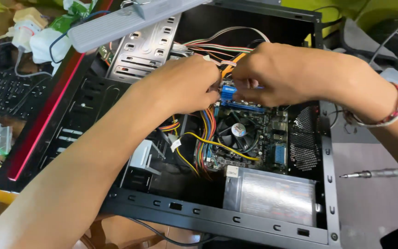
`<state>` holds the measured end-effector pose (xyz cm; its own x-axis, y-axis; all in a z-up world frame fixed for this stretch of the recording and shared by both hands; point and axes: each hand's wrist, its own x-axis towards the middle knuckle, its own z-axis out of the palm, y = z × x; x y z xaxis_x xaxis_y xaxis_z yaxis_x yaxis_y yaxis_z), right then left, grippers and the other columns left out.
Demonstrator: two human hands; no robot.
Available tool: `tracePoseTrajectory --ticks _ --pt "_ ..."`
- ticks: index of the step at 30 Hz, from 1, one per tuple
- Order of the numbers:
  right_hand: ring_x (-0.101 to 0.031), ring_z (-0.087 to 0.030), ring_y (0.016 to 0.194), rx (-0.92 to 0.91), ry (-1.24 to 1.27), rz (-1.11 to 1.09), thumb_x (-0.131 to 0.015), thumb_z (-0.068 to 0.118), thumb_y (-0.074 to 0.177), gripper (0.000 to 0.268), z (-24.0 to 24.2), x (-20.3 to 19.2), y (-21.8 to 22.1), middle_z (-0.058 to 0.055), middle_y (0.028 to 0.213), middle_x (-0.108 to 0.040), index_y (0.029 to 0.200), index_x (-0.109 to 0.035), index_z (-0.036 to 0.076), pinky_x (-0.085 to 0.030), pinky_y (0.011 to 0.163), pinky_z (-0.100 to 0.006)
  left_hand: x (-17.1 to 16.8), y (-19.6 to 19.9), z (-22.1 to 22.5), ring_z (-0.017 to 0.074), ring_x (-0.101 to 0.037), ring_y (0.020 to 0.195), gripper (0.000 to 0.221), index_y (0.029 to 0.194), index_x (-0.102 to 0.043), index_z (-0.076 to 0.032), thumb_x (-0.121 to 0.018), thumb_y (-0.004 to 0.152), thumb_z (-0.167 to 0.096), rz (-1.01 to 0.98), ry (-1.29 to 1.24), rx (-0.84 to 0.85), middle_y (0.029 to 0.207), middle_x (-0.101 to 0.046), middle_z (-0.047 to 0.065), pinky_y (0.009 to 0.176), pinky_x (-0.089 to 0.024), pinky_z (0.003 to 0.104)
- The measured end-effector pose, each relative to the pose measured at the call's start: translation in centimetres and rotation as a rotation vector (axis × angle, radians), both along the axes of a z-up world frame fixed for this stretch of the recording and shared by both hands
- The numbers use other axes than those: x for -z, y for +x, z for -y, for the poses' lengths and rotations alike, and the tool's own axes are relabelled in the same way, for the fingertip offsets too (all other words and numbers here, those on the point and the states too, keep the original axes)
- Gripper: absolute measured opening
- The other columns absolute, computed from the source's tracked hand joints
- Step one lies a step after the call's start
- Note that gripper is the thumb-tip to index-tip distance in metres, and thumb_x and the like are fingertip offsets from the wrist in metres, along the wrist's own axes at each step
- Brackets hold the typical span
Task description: Connecting and routing internal power and data cables within a computer case
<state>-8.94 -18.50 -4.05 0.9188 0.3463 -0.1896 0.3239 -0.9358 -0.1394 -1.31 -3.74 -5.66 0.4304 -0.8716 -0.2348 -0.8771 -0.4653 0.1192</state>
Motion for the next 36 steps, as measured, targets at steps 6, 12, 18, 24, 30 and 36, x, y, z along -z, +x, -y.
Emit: tracePoseTrajectory --ticks 6,12,18,24,30,36 --pt "-0.053 -0.024 0.051 0.077 -0.031 0.082 -0.058 0.025 0.077 0.014 3.3 -0.4 -4.6 -0.003 0.061 -0.057 0.075 -0.050 0.014 -0.040 0.050 -0.036 1.1 -1.9 1.6 0.0326 -0.055 0.075 0.015 0.075 -0.058 -0.011 -0.047 0.078 -0.021 0.012 -0.052 0.131 0.077 -0.059 0.010 0.059 -0.042 0.047" --pt "-0.052 -0.021 0.047 0.044 0.166 0.151 -0.054 0.014 0.078 0.004 5.4 -0.9 -8.2 -0.004 0.064 -0.059 0.079 -0.053 0.010 -0.040 0.048 -0.032 1.9 -4.1 3.0 0.0384 -0.055 0.062 0.021 0.077 -0.054 -0.010 -0.043 0.085 -0.026 0.103 -0.197 0.273 0.067 -0.060 0.011 0.050 -0.042 0.051" --pt "-0.057 -0.020 0.070 -0.073 0.289 0.277 -0.054 0.017 0.080 0.011 7.2 0.3 -10.0 -0.004 0.077 -0.063 0.082 -0.058 0.007 -0.042 0.068 -0.033 2.3 -3.6 3.4 0.0306 -0.055 0.066 0.019 0.091 -0.057 -0.016 -0.041 0.084 -0.021 0.058 -0.081 0.160 0.066 -0.060 0.010 0.057 -0.043 0.048" --pt "-0.053 -0.019 0.067 -0.109 0.312 0.357 -0.054 0.020 0.081 0.013 7.7 0.9 -10.4 -0.001 0.075 -0.061 0.079 -0.059 0.009 -0.040 0.066 -0.032 3.2 -2.5 2.9 0.0302 -0.055 0.058 0.022 0.077 -0.053 -0.008 -0.040 0.088 -0.021 0.147 -0.124 0.155 0.060 -0.056 0.010 0.048 -0.043 0.045" --pt "-0.047 -0.026 0.057 -0.067 0.224 0.428 -0.052 0.026 0.085 0.025 6.9 2.6 -8.6 -0.007 0.056 -0.048 0.070 -0.051 0.007 -0.037 0.061 -0.036 2.2 -1.5 1.7 0.0262 -0.050 0.045 0.043 0.053 -0.043 -0.009 -0.047 0.091 -0.030 0.136 -0.185 0.022 0.047 -0.047 0.005 0.048 -0.040 0.038" --pt "-0.036 -0.023 0.042 0.001 0.262 0.263 -0.045 0.031 0.088 0.034 6.6 3.9 -8.1 -0.001 0.043 -0.041 0.060 -0.047 0.011 -0.030 0.074 -0.028 2.7 -0.2 0.6 0.0348 -0.049 0.052 0.034 0.061 -0.044 -0.007 -0.048 0.089 -0.025 0.239 -0.236 0.015 0.049 -0.045 0.011 0.045 -0.038 0.045"
